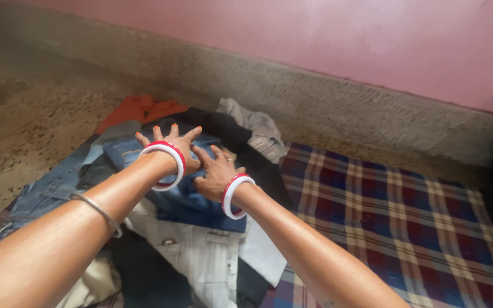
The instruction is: The person folds a green shirt and places it into an open suitcase. The person then folds a pair of blue jeans on the bed.
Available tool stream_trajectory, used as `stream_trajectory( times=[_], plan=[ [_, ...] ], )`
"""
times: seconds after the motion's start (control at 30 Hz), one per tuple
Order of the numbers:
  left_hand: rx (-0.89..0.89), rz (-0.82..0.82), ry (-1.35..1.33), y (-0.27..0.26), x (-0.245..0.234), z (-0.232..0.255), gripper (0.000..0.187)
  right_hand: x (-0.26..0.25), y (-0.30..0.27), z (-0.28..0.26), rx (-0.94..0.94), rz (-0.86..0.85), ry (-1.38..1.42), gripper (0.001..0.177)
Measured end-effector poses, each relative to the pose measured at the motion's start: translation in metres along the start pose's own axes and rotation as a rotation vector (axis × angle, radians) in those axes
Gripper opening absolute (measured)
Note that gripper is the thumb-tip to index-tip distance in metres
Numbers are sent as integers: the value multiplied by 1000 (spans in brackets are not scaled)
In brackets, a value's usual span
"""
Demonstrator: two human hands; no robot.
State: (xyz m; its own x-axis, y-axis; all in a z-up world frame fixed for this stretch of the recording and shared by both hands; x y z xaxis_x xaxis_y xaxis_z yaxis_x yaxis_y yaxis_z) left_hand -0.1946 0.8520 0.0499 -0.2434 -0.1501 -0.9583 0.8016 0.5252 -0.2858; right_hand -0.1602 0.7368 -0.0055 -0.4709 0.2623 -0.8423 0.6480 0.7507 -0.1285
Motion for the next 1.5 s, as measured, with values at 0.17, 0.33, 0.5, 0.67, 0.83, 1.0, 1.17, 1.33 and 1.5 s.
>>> stream_trajectory(
  times=[0.17,0.33,0.5,0.67,0.83,1.0,1.17,1.33,1.5],
  plan=[
    [-59,-197,58,18,41,-38,89,41,3,-24,-184,-69,83,132],
    [223,-293,-93,56,77,-52,109,41,-17,-37,-31,-111,15,136],
    [191,-274,-100,46,70,-52,112,40,-22,-44,-9,-90,-19,124],
    [173,-239,-134,27,58,-50,108,46,-20,-43,-66,-7,-65,101],
    [227,-238,-100,46,62,-54,98,48,-9,-39,-192,160,-159,78],
    [423,-176,-132,57,60,-49,88,27,-17,-35,-258,233,-173,64],
    [447,-320,-479,23,22,-47,101,-16,-34,-29,-388,401,-90,58],
    [637,164,-105,-14,-11,-9,120,-72,-59,-14,-514,582,71,58],
    [536,441,-1,-39,-43,39,74,-120,-108,13,-551,681,111,59]
  ],
)
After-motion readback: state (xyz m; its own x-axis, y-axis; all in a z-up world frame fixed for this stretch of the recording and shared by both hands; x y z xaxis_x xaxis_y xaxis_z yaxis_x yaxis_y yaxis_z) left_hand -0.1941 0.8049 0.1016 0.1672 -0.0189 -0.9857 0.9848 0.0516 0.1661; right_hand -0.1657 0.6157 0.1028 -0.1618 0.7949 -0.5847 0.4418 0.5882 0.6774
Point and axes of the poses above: each hand's wrist, its own y-axis towards the middle knuckle, its own x-axis out of the palm, z = x × y, the point moved 6 cm from there along y, towards the middle knuckle, and after that the axes turned 2 degrees about -z, right-handed, at the moved point
